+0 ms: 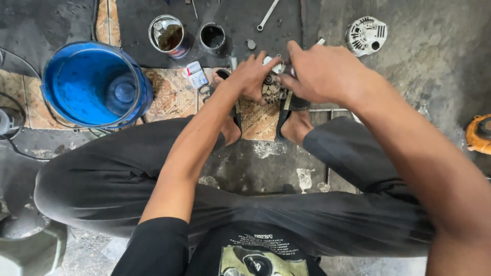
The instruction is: Disassembling an alternator to remove internal components using various hand tools.
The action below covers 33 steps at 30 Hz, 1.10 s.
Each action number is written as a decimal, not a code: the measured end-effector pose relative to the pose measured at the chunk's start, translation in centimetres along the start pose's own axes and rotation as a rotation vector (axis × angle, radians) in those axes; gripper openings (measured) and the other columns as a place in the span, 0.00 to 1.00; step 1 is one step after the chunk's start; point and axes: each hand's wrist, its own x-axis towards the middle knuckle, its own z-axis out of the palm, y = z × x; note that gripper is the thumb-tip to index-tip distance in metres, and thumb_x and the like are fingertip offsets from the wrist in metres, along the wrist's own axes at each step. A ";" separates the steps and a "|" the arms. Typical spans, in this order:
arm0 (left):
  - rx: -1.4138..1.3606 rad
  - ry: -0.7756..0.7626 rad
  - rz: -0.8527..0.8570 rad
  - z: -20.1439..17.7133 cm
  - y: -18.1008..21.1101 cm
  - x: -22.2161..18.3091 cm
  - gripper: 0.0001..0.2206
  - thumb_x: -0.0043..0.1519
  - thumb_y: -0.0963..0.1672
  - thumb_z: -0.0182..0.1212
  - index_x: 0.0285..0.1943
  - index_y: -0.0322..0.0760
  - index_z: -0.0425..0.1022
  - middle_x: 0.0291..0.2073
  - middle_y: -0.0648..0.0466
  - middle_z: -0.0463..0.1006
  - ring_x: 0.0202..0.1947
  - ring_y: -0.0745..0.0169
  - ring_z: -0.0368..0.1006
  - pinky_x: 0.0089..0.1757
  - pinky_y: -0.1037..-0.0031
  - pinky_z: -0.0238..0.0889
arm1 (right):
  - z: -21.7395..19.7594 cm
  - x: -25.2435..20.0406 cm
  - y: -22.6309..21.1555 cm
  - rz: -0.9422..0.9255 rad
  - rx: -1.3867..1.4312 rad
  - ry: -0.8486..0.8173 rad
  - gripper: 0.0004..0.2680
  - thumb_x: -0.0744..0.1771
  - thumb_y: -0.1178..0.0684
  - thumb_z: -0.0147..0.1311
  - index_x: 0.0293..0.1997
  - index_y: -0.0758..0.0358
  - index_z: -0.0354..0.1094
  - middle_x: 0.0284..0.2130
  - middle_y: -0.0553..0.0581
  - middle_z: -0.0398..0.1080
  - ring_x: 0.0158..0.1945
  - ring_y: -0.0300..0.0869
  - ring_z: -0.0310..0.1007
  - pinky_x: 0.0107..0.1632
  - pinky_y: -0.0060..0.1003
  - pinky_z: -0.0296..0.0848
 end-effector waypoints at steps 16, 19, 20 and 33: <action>-0.516 0.189 0.330 -5.0 4.4 -3.6 0.53 0.39 0.53 0.93 0.74 0.40 0.63 0.77 0.50 0.53 0.78 0.41 0.47 0.72 0.47 0.47 | -1.3 -1.8 1.5 -0.314 0.336 0.046 0.12 0.65 0.51 0.58 0.52 0.61 0.77 0.37 0.70 0.73 0.52 0.59 0.68 0.44 0.52 0.73; -0.835 0.075 0.398 -9.2 6.6 -4.9 0.31 0.48 0.43 0.79 0.60 0.24 0.73 0.53 0.45 0.81 0.49 0.54 0.77 0.54 0.67 0.68 | -1.5 -2.2 1.4 -0.244 0.421 0.096 0.15 0.69 0.54 0.54 0.64 0.59 0.74 0.47 0.68 0.66 0.27 0.56 0.72 0.31 0.48 0.74; -0.814 0.089 0.386 -9.3 6.7 -5.1 0.23 0.52 0.42 0.75 0.55 0.24 0.77 0.43 0.49 0.81 0.40 0.59 0.71 0.47 0.70 0.67 | -1.6 -2.2 1.4 -0.241 0.446 0.121 0.15 0.65 0.55 0.59 0.59 0.64 0.73 0.45 0.65 0.72 0.33 0.56 0.75 0.36 0.49 0.73; -0.881 0.183 0.370 -10.1 7.6 -6.0 0.22 0.53 0.37 0.73 0.57 0.21 0.77 0.49 0.47 0.83 0.47 0.62 0.77 0.51 0.72 0.70 | -1.5 -3.2 1.8 -0.162 0.219 0.197 0.09 0.64 0.51 0.66 0.47 0.52 0.81 0.44 0.56 0.75 0.33 0.52 0.75 0.35 0.47 0.73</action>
